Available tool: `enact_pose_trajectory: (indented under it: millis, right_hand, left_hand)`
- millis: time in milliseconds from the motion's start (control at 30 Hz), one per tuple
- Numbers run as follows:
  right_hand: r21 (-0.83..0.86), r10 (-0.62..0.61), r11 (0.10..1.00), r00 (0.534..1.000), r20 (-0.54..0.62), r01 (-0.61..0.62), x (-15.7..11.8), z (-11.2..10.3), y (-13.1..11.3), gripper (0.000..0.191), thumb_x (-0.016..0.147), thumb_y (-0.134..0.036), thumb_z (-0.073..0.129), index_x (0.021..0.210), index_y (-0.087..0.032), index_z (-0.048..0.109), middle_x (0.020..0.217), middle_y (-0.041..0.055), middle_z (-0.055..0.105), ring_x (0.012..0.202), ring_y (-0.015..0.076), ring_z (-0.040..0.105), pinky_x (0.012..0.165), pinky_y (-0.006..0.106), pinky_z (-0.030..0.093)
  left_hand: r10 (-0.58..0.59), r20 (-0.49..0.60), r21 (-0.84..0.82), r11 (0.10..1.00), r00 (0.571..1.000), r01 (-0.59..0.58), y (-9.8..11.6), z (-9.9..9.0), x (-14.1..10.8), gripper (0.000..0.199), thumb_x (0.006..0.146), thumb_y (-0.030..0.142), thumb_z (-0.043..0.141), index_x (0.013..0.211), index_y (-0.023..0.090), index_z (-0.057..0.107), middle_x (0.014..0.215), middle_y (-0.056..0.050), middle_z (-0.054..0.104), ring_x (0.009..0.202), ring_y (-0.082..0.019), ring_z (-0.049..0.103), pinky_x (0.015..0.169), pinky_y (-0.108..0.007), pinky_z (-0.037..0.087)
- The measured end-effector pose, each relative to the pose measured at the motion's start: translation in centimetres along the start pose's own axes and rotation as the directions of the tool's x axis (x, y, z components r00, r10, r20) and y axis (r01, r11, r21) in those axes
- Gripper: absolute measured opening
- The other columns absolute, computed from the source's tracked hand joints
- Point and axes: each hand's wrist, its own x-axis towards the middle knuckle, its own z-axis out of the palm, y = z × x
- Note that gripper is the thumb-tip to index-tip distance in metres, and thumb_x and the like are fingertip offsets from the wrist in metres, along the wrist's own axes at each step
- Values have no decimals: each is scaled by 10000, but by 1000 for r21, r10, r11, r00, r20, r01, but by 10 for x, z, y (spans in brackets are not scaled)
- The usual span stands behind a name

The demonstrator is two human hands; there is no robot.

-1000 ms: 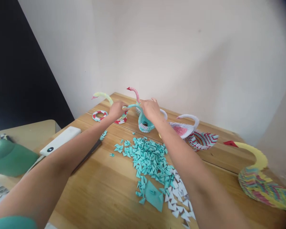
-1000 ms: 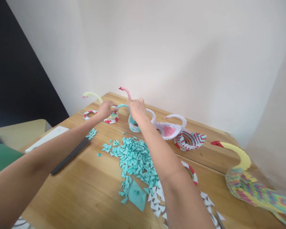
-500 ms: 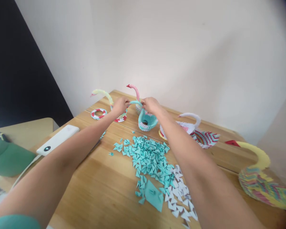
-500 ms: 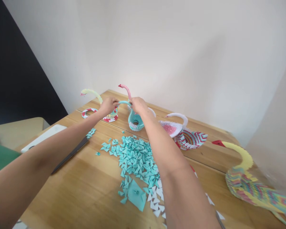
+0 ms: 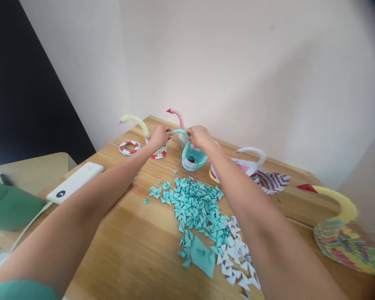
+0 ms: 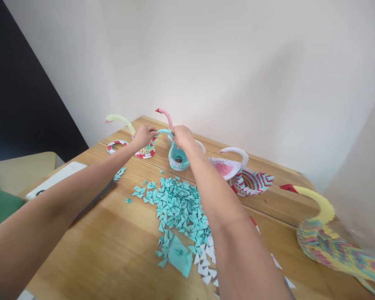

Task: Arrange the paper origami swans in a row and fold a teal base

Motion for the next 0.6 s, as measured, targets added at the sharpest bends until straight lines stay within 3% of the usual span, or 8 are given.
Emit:
enact_pose_trajectory:
  millis: [200, 433, 600]
  right_hand:
    - [-24, 15, 1000, 1000, 6, -15, 2, 0, -1, 193, 995, -137, 584, 1059, -127, 766, 855, 114, 804, 857, 222, 754, 777, 279, 490]
    - [-107, 23, 994, 999, -30, -26, 1, 0, -1, 261, 996, -157, 597, 1196, -99, 754, 1111, 193, 792, 1082, 274, 731, 874, 303, 505]
    - [-96, 39, 995, 999, 20, -37, -1, -5, -7, 205, 960, -124, 621, 1093, -139, 777, 1032, 148, 809, 1042, 253, 736, 832, 272, 508]
  left_hand:
    - [-46, 8, -91, 995, 999, 47, 5, 2, 0, 260, 883, 273, 643, 645, 168, 624, 576, -5, 568, 629, -166, 497, 624, -308, 308]
    - [-76, -4, -135, 988, 997, 74, 7, 7, 1, 249, 881, 270, 658, 655, 171, 635, 565, -4, 562, 609, -168, 486, 613, -309, 313]
    - [-27, 3, -95, 995, 1000, 27, -1, 5, 4, 235, 847, 259, 672, 634, 162, 655, 592, -20, 605, 613, -166, 505, 619, -308, 326]
